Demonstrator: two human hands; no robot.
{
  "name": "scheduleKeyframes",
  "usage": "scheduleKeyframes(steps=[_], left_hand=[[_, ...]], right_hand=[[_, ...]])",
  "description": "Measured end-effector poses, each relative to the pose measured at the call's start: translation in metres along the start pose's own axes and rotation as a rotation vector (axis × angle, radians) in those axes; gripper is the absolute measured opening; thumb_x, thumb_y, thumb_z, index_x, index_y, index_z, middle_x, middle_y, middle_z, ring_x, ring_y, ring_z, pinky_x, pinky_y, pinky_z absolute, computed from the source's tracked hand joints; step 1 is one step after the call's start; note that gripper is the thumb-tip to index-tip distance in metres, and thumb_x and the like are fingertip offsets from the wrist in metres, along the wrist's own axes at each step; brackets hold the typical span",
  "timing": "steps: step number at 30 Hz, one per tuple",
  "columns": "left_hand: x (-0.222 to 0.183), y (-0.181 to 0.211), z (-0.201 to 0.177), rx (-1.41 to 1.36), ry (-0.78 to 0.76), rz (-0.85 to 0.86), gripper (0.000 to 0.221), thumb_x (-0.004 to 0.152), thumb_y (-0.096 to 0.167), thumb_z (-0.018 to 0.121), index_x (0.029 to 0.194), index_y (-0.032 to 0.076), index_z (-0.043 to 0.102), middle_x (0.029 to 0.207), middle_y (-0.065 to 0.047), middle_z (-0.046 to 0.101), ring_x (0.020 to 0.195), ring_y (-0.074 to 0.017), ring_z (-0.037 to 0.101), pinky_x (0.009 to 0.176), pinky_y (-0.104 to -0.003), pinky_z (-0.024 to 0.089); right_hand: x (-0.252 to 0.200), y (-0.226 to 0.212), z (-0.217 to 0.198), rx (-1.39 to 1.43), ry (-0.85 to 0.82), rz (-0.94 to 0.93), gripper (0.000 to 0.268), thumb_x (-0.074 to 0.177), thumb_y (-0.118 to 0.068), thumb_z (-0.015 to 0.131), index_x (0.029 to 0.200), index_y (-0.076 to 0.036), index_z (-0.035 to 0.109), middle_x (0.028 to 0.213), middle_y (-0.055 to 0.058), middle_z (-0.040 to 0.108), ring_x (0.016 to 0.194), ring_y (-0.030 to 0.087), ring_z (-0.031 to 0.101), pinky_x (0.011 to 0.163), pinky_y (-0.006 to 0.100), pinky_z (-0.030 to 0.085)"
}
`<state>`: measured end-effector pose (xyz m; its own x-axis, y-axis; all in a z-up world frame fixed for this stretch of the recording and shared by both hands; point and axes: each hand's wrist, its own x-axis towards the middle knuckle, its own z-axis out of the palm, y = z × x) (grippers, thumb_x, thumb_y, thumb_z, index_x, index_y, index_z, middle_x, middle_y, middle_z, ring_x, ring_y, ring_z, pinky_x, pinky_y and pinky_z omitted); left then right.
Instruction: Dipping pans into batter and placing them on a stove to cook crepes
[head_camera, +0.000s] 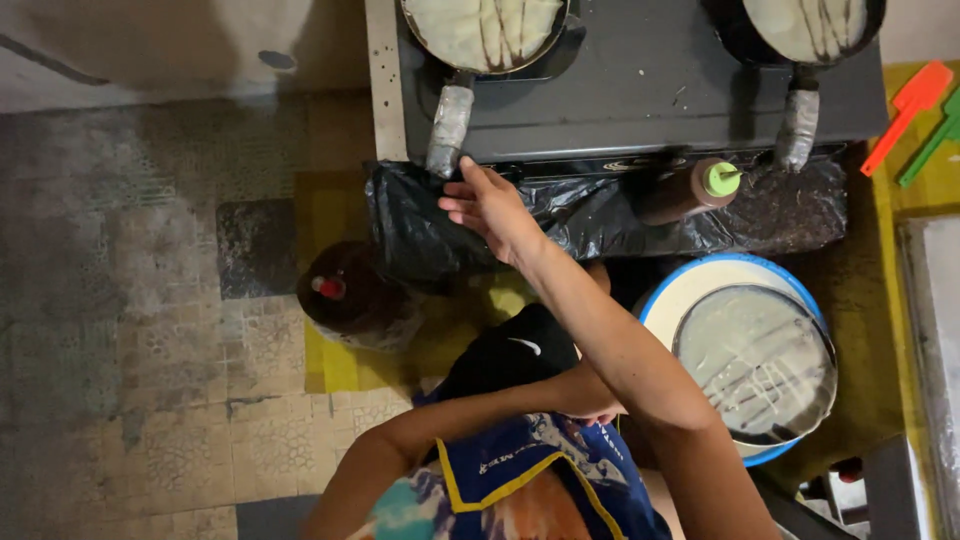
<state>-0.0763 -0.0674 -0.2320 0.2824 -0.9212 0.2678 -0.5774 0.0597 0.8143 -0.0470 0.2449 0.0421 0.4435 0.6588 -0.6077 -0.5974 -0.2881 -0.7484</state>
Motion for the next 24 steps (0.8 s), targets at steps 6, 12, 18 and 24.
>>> scheduleKeyframes(steps=[6,12,18,24], left_hand=[[-0.004,0.002,-0.010,-0.293,0.072,0.395,0.048,0.092,0.035,0.047,0.101,0.002,0.081,0.095,-0.010,0.080,0.092,-0.0304,0.076,0.095,-0.048,0.054],[-0.012,0.000,-0.017,-0.586,0.128,0.804,0.054,0.103,0.028,0.038,0.100,-0.004,0.082,0.098,-0.016,0.080,0.092,-0.0326,0.076,0.092,-0.044,0.055],[-0.058,0.101,-0.039,-0.860,0.426,0.010,0.057,0.104,0.039,0.039,0.083,-0.003,0.072,0.080,-0.021,0.075,0.067,-0.0302,0.075,0.073,-0.043,0.060],[-0.077,0.252,-0.134,-0.842,0.738,-0.634,0.037,0.089,0.041,0.059,0.083,0.007,0.069,0.078,-0.008,0.065,0.069,-0.0194,0.061,0.067,-0.035,0.050]], right_hand=[[0.005,-0.001,0.006,0.045,-0.013,-0.011,0.073,0.098,-0.050,0.063,0.150,-0.003,0.042,0.125,0.027,0.066,0.105,0.033,0.075,0.088,0.039,0.063],[0.001,-0.007,0.007,0.067,-0.005,-0.033,0.074,0.099,-0.046,0.063,0.151,0.001,0.041,0.124,0.028,0.066,0.106,0.036,0.075,0.090,0.042,0.062],[-0.004,0.011,-0.003,0.102,-0.002,-0.056,0.067,0.101,-0.044,0.061,0.148,0.000,0.043,0.121,0.026,0.066,0.100,0.033,0.074,0.081,0.036,0.064],[-0.152,0.046,-0.046,-0.110,-0.271,-0.387,0.035,0.102,-0.029,0.064,0.124,-0.002,0.063,0.100,0.016,0.069,0.087,0.024,0.070,0.073,0.033,0.060]])
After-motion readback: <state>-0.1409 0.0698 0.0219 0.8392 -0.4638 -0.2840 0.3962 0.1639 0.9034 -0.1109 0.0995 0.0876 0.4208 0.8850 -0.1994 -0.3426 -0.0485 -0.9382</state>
